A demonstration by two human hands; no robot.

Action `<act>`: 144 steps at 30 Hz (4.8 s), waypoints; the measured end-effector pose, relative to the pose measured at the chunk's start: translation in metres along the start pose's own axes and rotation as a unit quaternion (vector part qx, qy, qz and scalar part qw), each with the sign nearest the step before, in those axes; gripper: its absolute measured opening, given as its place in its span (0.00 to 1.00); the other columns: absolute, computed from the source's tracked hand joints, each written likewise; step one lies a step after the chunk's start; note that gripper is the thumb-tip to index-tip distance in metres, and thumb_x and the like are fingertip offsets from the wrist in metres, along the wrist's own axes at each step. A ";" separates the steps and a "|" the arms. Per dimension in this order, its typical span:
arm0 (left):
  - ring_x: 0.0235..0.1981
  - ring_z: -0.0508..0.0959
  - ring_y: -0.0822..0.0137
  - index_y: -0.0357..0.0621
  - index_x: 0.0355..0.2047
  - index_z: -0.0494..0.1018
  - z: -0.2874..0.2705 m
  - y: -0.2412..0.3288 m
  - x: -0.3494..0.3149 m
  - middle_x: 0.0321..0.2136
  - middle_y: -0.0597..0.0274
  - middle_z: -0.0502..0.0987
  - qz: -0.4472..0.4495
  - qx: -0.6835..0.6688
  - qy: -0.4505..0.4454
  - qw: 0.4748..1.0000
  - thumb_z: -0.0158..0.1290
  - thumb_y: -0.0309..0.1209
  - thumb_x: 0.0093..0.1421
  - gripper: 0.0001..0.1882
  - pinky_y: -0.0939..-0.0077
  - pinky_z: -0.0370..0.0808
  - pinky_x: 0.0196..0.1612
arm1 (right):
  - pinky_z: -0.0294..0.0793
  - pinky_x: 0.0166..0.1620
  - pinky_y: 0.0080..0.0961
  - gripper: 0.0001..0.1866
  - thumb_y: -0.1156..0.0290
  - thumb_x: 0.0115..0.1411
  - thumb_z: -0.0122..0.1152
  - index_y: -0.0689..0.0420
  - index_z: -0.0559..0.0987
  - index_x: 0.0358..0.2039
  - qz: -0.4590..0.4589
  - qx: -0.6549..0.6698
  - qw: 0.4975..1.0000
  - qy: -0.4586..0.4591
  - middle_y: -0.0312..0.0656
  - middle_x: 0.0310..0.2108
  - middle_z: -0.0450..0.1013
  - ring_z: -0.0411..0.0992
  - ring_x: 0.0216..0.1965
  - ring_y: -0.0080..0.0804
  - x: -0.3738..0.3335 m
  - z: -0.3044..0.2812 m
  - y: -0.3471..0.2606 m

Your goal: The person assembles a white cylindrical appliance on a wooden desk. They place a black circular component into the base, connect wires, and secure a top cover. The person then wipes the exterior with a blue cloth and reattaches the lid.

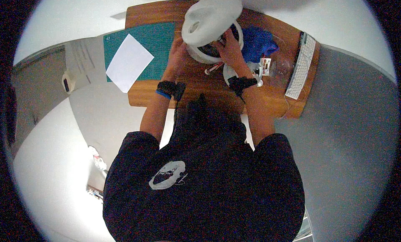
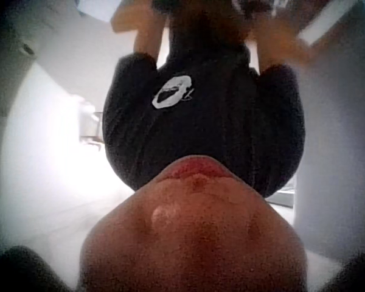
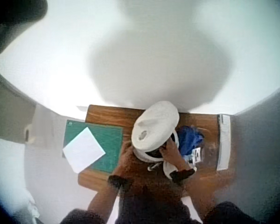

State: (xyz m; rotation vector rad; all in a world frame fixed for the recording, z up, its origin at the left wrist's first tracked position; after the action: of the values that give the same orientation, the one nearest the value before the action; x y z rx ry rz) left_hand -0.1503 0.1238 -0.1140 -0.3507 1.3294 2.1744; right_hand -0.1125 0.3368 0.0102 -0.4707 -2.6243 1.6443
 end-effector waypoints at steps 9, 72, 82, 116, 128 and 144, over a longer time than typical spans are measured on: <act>0.51 0.78 0.62 0.38 0.60 0.67 0.024 0.049 0.004 0.50 0.51 0.78 0.059 0.147 0.007 0.987 0.65 0.35 0.63 0.30 0.67 0.74 0.55 | 0.67 0.62 0.39 0.28 0.68 0.65 0.67 0.61 0.67 0.62 -0.105 0.085 0.981 0.143 0.48 0.57 0.72 0.70 0.58 0.42 -0.014 -0.046 0.004; 0.47 0.83 0.57 0.29 0.58 0.70 -0.019 0.016 -0.021 0.51 0.48 0.79 -0.097 0.106 0.016 0.990 0.55 0.28 0.67 0.22 0.60 0.82 0.49 | 0.73 0.59 0.45 0.27 0.71 0.67 0.59 0.60 0.66 0.65 -0.232 -0.129 0.947 -0.178 0.58 0.53 0.74 0.73 0.55 0.57 0.025 0.034 0.051; 0.53 0.79 0.57 0.32 0.61 0.69 0.004 0.019 -0.018 0.54 0.50 0.78 -0.042 0.139 -0.125 0.981 0.70 0.26 0.54 0.35 0.60 0.79 0.55 | 0.72 0.60 0.44 0.32 0.74 0.60 0.64 0.59 0.67 0.65 -0.110 -0.069 0.917 -0.377 0.60 0.57 0.73 0.73 0.58 0.55 0.025 0.067 0.038; 0.49 0.81 0.61 0.35 0.58 0.72 -0.049 -0.024 -0.027 0.52 0.53 0.79 -0.206 0.062 -0.063 0.975 0.52 0.30 0.70 0.19 0.62 0.80 0.54 | 0.71 0.62 0.38 0.30 0.68 0.60 0.67 0.61 0.71 0.62 -0.074 0.042 0.900 -0.427 0.54 0.57 0.75 0.72 0.59 0.47 0.026 0.104 0.018; 0.44 0.83 0.64 0.29 0.57 0.71 -0.027 0.003 -0.041 0.47 0.52 0.81 -0.205 0.072 -0.024 0.976 0.53 0.23 0.68 0.19 0.72 0.83 0.45 | 0.71 0.62 0.38 0.30 0.67 0.61 0.68 0.61 0.72 0.62 -0.063 0.041 0.902 -0.425 0.53 0.57 0.75 0.72 0.59 0.46 0.027 0.105 0.020; 0.39 0.82 0.68 0.30 0.51 0.76 -0.041 0.012 -0.038 0.42 0.56 0.83 -0.055 0.170 0.058 0.982 0.60 0.26 0.61 0.18 0.70 0.81 0.41 | 0.70 0.62 0.37 0.30 0.66 0.61 0.68 0.60 0.72 0.62 -0.068 0.042 0.893 -0.442 0.51 0.57 0.75 0.72 0.59 0.44 0.033 0.136 0.013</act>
State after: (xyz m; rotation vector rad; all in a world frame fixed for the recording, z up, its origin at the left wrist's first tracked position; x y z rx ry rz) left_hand -0.1295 0.0710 -0.1065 -0.4083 1.6716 1.8183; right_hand -0.1632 0.2314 -0.0676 0.6240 -2.9693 2.2910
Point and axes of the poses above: each hand's wrist, its own x-axis towards the middle knuckle, its own z-axis out of the palm, y = z × x, the point moved 10 cm from there along x, towards the middle knuckle
